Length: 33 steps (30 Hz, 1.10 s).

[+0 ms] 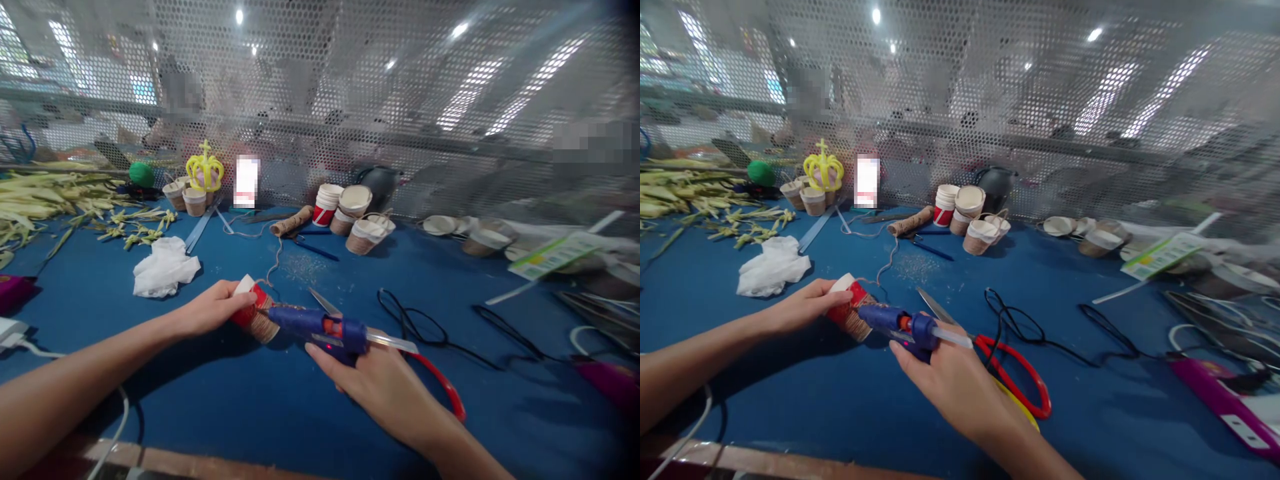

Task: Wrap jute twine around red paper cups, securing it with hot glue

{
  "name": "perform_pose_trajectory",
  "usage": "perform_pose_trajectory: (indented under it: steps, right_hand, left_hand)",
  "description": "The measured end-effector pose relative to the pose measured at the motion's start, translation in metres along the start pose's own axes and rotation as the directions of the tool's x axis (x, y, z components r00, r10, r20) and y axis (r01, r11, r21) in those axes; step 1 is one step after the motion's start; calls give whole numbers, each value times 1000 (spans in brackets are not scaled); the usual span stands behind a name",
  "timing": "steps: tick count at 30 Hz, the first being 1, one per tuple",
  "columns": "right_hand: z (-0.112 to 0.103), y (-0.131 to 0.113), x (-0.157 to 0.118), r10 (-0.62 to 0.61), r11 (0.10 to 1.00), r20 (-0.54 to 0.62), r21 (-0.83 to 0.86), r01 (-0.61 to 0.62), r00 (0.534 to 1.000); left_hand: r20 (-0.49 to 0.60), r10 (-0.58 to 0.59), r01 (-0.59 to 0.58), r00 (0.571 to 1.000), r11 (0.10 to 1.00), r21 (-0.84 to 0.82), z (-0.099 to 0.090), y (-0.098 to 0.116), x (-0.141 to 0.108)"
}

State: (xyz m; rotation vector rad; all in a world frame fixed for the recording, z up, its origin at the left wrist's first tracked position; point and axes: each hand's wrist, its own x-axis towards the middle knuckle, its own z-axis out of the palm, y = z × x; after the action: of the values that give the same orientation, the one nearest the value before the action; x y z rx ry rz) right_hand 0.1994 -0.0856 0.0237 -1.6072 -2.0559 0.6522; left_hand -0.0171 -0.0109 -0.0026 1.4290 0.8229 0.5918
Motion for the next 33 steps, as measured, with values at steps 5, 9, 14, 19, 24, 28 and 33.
perform_pose_trajectory:
  steps: [5, 9, 14, 19, 24, 28, 33]
  right_hand:
    - [-3, -3, 2, -86, 996, 6, -31, 86, 996]
    - [-3, -4, 1, -94, 996, 5, -12, 94, 996]
    - [-3, -6, 0, -103, 995, -5, 2, 103, 995]
    - [-4, -7, 0, -89, 996, -4, -8, 89, 996]
    - [-4, -6, 0, -65, 998, 46, 8, 64, 997]
    - [-4, -5, 1, -49, 999, -9, -22, 49, 999]
    - [-6, -7, 3, -28, 997, -11, -73, 28, 1000]
  left_hand:
    - [-13, -8, 8, 1000, 1000, 3, 1, 1, 1]
    - [-22, 3, -2, 1000, 1000, 23, 0, 0, 0]
    - [-25, 12, -11, 1000, 999, 45, 0, -1, -1]
    - [-24, 20, -18, 1000, 998, 58, 0, -3, 0]
    - [-9, 18, -17, 1000, 999, 39, 1, -1, -1]
    - [-40, -1, 4, 999, 997, 80, 3, 3, -2]
    - [-26, 18, -15, 1000, 995, 102, 3, 6, -3]
